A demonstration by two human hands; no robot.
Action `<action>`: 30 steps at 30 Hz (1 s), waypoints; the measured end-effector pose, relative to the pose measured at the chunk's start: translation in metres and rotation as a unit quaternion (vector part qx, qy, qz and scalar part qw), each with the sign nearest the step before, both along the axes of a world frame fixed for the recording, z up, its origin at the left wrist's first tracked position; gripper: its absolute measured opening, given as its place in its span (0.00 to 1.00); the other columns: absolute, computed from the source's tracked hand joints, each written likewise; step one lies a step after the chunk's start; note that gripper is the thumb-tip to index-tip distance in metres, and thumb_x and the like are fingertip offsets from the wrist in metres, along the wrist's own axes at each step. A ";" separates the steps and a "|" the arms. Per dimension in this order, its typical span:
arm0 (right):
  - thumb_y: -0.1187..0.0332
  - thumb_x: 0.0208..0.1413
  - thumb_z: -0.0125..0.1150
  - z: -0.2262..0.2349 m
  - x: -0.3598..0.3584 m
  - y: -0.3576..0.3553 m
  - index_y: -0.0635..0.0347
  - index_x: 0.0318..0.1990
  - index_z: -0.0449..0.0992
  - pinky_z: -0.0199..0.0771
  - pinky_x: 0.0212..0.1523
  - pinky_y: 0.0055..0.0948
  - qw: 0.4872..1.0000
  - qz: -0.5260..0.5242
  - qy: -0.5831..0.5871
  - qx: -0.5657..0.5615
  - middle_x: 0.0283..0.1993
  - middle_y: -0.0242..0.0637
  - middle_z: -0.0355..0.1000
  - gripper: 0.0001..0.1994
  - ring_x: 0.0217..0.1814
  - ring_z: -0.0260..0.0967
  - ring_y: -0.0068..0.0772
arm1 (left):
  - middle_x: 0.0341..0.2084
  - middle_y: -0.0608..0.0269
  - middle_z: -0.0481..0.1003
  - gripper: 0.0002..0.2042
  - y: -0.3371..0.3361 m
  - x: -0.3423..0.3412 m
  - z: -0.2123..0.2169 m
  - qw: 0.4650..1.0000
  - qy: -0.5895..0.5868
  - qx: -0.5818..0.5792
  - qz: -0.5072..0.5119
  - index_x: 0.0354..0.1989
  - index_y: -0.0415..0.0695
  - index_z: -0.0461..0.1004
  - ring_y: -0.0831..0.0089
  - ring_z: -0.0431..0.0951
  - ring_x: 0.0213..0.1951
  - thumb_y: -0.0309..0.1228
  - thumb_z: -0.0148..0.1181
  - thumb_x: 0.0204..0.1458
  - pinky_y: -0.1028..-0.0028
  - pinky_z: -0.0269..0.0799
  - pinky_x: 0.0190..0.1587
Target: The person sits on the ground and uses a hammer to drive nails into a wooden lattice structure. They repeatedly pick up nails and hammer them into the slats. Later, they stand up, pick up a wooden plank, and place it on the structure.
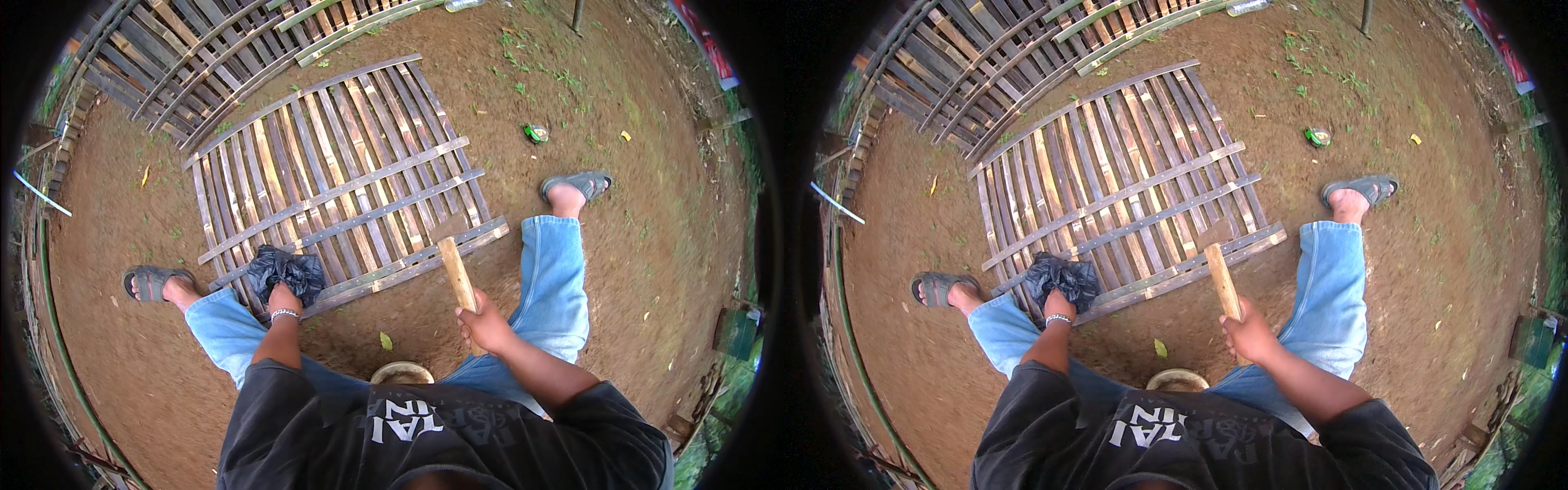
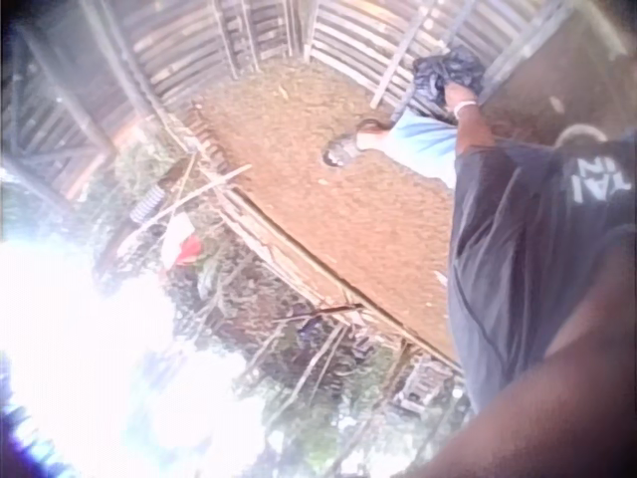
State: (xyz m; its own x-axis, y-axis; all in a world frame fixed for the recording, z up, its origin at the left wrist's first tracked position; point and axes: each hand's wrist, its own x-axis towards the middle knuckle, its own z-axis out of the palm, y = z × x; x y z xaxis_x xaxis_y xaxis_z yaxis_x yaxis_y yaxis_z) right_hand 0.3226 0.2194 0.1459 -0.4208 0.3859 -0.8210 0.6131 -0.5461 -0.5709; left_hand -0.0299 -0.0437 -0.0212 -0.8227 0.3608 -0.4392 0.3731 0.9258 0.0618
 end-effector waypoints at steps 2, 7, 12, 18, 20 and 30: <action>0.73 0.64 0.55 -0.003 0.000 0.003 0.58 0.65 0.57 0.68 0.19 0.28 1.000 -0.005 0.012 0.009 0.28 0.32 0.65 0.24 0.21 0.64 0.23 | 0.47 0.42 0.76 0.13 0.000 0.001 -0.002 1.000 0.006 0.001 -0.004 0.45 0.34 0.76 0.47 0.77 0.51 0.25 0.54 0.52 0.58 0.73 0.56; 0.73 0.63 0.56 -0.008 0.008 0.003 0.57 0.65 0.57 0.68 0.19 0.28 0.999 -0.032 0.019 0.008 0.29 0.32 0.65 0.25 0.21 0.64 0.23 | 0.47 0.41 0.77 0.12 -0.003 0.011 0.000 1.000 -0.005 -0.006 -0.015 0.44 0.36 0.77 0.46 0.77 0.51 0.23 0.53 0.52 0.57 0.74 0.55; 0.75 0.62 0.57 -0.005 0.006 0.000 0.56 0.63 0.58 0.68 0.19 0.27 0.999 -0.042 0.027 -0.012 0.29 0.33 0.65 0.24 0.20 0.64 0.23 | 0.47 0.44 0.78 0.13 -0.001 0.000 0.007 0.998 -0.041 -0.039 0.003 0.45 0.42 0.78 0.49 0.78 0.52 0.25 0.51 0.54 0.55 0.74 0.54; 0.77 0.61 0.56 -0.007 0.004 -0.003 0.58 0.62 0.58 0.69 0.18 0.28 1.000 -0.007 0.023 0.019 0.28 0.34 0.66 0.23 0.20 0.64 0.24 | 0.44 0.44 0.79 0.12 -0.001 -0.002 0.023 0.998 -0.051 -0.016 0.023 0.40 0.45 0.82 0.49 0.80 0.49 0.26 0.51 0.54 0.55 0.75 0.53; 0.77 0.61 0.55 -0.007 0.002 -0.006 0.58 0.63 0.57 0.69 0.17 0.27 0.999 -0.005 0.036 0.019 0.28 0.33 0.65 0.23 0.20 0.64 0.24 | 0.42 0.45 0.80 0.12 0.001 -0.007 0.034 0.999 -0.043 -0.022 0.000 0.40 0.46 0.82 0.49 0.80 0.47 0.27 0.51 0.54 0.55 0.76 0.52; 0.78 0.60 0.58 0.013 -0.022 -0.019 0.60 0.59 0.59 0.69 0.17 0.25 0.995 0.001 0.083 0.054 0.28 0.34 0.66 0.22 0.19 0.65 0.23 | 0.32 0.55 0.82 0.09 0.027 0.010 0.132 0.931 -0.057 0.356 0.060 0.38 0.42 0.79 0.66 0.83 0.35 0.24 0.66 0.48 0.68 0.78 0.40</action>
State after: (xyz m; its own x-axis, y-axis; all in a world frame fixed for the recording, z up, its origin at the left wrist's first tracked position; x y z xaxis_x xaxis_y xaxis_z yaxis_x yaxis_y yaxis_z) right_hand 0.3003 0.2002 0.1588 -0.5475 0.4674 -0.6940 0.5072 -0.4743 -0.7196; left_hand -0.0197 -0.0170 0.1112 -0.8381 0.5032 -0.2107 0.2237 0.6692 0.7086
